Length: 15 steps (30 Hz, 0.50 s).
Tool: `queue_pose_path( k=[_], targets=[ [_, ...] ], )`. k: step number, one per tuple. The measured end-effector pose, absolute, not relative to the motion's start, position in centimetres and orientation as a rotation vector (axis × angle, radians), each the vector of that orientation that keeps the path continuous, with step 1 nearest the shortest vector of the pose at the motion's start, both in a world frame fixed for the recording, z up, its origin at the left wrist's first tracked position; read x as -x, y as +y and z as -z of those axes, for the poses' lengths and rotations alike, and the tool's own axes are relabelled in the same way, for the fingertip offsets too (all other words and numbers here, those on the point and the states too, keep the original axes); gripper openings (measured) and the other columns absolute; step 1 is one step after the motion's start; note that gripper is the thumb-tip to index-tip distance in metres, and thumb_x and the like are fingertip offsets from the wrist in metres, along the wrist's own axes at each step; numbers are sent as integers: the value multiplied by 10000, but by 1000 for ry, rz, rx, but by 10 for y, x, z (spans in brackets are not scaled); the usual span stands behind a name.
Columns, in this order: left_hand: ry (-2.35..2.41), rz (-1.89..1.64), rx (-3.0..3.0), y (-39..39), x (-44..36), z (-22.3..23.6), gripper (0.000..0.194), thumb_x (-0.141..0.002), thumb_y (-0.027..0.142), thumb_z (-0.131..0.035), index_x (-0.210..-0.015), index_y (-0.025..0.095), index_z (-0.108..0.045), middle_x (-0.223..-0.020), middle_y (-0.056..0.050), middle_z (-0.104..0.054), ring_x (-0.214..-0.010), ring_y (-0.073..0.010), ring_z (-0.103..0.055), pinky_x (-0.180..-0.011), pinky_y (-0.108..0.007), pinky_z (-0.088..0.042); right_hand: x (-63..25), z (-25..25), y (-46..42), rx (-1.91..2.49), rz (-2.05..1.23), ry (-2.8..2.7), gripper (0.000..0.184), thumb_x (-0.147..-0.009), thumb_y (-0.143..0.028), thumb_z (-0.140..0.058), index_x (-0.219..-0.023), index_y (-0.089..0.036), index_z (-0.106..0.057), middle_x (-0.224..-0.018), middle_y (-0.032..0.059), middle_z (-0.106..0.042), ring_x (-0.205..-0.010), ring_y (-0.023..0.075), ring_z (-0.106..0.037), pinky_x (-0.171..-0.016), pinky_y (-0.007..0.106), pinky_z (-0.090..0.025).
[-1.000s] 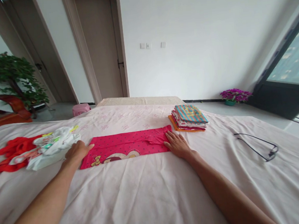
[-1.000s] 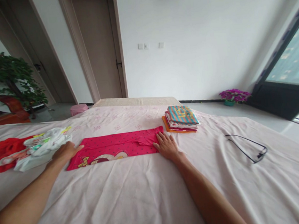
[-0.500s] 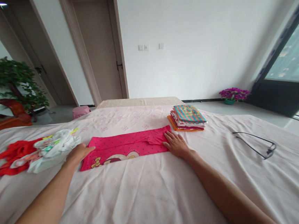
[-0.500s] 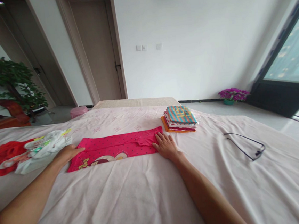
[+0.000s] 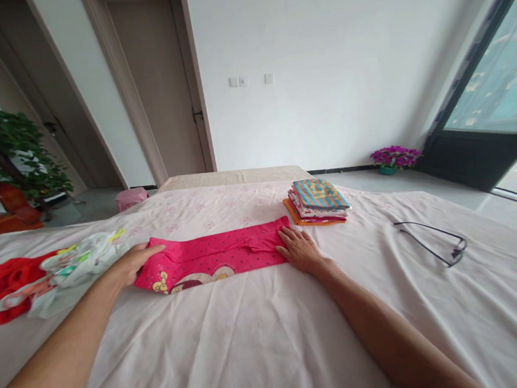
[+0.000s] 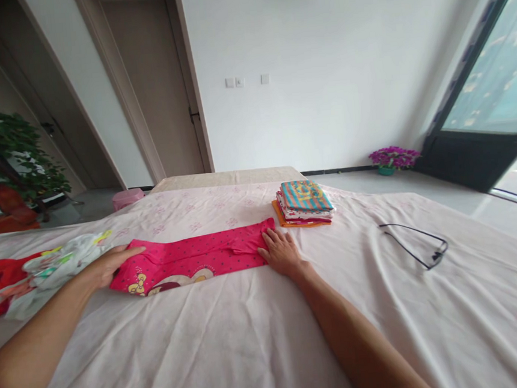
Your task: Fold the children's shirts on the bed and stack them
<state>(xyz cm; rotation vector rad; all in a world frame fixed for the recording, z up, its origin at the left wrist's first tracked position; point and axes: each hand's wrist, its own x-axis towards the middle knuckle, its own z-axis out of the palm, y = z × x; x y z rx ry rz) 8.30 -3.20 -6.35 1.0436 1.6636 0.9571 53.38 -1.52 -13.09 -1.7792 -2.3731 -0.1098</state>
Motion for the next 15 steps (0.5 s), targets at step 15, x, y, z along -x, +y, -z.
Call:
queue_pose_path(
  k=[15],
  targets=[
    [1345, -910, -1233, 16, -217, 77, 447, -585, 419, -770, -884, 191, -527, -644, 26, -632, -648, -189, -662, -646, -291, -517, -537, 132, -14, 1745, 81, -2363, 651, -992, -574, -287, -1516, -196, -367, -1570, 105, -346, -1444, 272, -267, -1171, 487, -167]
  ],
)
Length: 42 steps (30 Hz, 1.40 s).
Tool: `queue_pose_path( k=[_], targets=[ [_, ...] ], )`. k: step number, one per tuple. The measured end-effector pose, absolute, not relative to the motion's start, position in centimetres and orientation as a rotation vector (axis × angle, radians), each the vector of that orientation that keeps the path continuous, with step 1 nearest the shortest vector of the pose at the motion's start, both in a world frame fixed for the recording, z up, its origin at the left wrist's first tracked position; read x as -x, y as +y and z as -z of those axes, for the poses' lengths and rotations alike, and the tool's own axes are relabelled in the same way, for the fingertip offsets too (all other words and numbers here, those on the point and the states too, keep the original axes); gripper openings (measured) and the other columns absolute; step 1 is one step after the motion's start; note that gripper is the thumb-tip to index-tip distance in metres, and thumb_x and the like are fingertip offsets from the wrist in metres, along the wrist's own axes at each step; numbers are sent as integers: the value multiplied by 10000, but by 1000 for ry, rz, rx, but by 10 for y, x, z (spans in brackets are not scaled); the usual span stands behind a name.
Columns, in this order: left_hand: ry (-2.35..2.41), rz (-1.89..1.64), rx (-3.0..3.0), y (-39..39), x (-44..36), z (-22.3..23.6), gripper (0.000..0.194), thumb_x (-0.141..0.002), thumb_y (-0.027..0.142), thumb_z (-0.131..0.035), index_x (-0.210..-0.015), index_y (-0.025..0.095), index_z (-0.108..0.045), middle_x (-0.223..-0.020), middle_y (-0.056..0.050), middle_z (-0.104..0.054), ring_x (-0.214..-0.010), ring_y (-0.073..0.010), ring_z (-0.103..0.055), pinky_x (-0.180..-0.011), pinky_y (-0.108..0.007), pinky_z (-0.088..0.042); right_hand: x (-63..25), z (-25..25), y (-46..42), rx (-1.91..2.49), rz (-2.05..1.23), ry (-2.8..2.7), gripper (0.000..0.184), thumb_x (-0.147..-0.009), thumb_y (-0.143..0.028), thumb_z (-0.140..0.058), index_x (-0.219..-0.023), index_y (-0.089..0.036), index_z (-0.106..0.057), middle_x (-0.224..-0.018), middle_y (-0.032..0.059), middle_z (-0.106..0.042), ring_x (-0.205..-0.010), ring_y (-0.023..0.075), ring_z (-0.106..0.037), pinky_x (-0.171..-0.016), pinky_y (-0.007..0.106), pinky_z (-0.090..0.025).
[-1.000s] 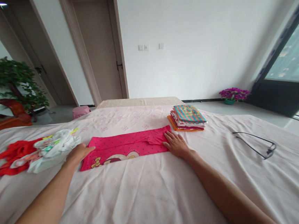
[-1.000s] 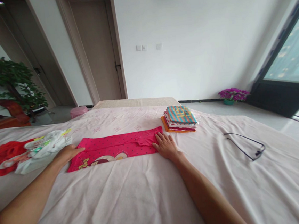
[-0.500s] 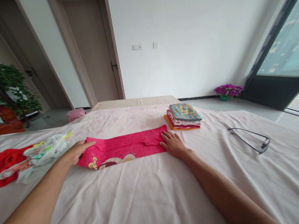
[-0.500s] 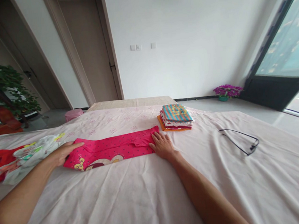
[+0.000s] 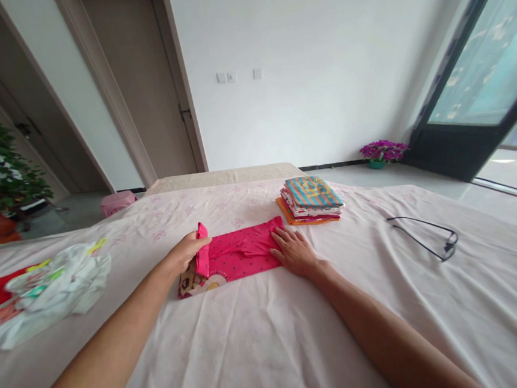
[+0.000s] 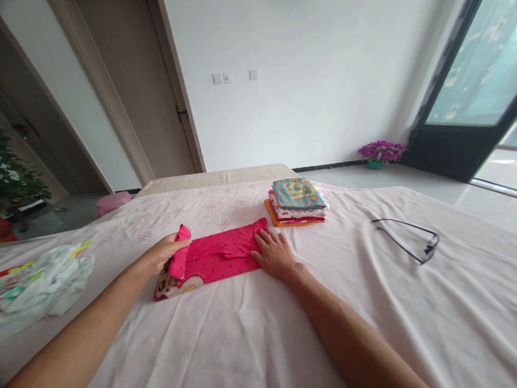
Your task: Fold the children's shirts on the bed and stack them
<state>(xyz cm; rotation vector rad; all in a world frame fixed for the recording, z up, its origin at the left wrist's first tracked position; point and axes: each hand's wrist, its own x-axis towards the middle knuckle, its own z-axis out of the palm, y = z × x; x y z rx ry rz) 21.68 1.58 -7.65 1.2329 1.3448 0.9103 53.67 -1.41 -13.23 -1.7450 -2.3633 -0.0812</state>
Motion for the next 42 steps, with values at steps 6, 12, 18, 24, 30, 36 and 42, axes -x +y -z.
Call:
queue_pose_path(
  k=[6, 12, 18, 24, 30, 36, 42],
  targets=[
    [1532, -939, -1339, 30, -245, 99, 292, -649, 322, -703, -848, 194, -532, -648, 40, -596, -639, -165, -607, -600, -245, -443, -537, 131, -15, 1744, 57, -2364, 647, -992, -576, -294, -1512, -200, -372, -1572, 97, -345, -1446, 266, -264, -1175, 470, -165],
    [1602, -864, -1415, 29, -262, 102, 261, -703, 310, -678, -896, 190, -550, -661, 29, -613, -633, -168, -612, -589, -246, -447, -536, 128, -16, 1747, 45, -2370, 646, -992, -577, -291, -1510, -200, -379, -1573, 92, -344, -1446, 266, -264, -1180, 459, -151],
    [1575, -751, -1505, 25, -255, 99, 394, -813, 530, -562, -971, 172, -607, -683, -26, -661, -587, -185, -644, -576, -285, -503, -535, 127, -17, 1755, 49, -2365, 637, -995, -562, -294, -1514, -202, -371, -1575, 91, -341, -1447, 264, -266, -1176, 458, -171],
    [1677, -834, -1853, 30, -248, 100, 393, -894, 419, -450, -1120, 172, -655, -1198, -148, -668, -1148, -289, -612, -1007, -410, -444, -534, 127, -16, 1751, 54, -2373, 641, -993, -572, -293, -1513, -205, -373, -1572, 93, -345, -1445, 265, -269, -1173, 456, -178],
    [1557, -685, -2272, 17, -280, 129, 616, -871, 460, -543, -1401, 149, -502, -1551, -163, -383, -1480, -315, -238, -1211, -483, -106, -536, 130, -14, 1757, 86, -2387, 649, -997, -565, -290, -1522, -189, -355, -1580, 90, -329, -1447, 269, -267, -1171, 450, -195],
    [1459, -632, -2418, 14, -274, 136, 616, -917, 520, -448, -1443, 199, -457, -1560, -121, -381, -1475, -292, -264, -1198, -482, -199, -535, 131, -14, 1754, 65, -2379, 635, -999, -564, -284, -1523, -212, -353, -1579, 70, -335, -1455, 253, -260, -1176, 443, -195],
    [1890, -1064, -1922, 24, -206, 117, 598, -848, 354, -535, -1404, 148, -460, -1425, -186, -496, -1388, -311, -397, -1167, -459, -299, -548, 123, -11, 1793, -107, -1983, 618, -1022, -525, -125, -1366, -260, -566, -1414, 47, -557, -1284, 213, -513, -1059, 344, -380]
  ],
)
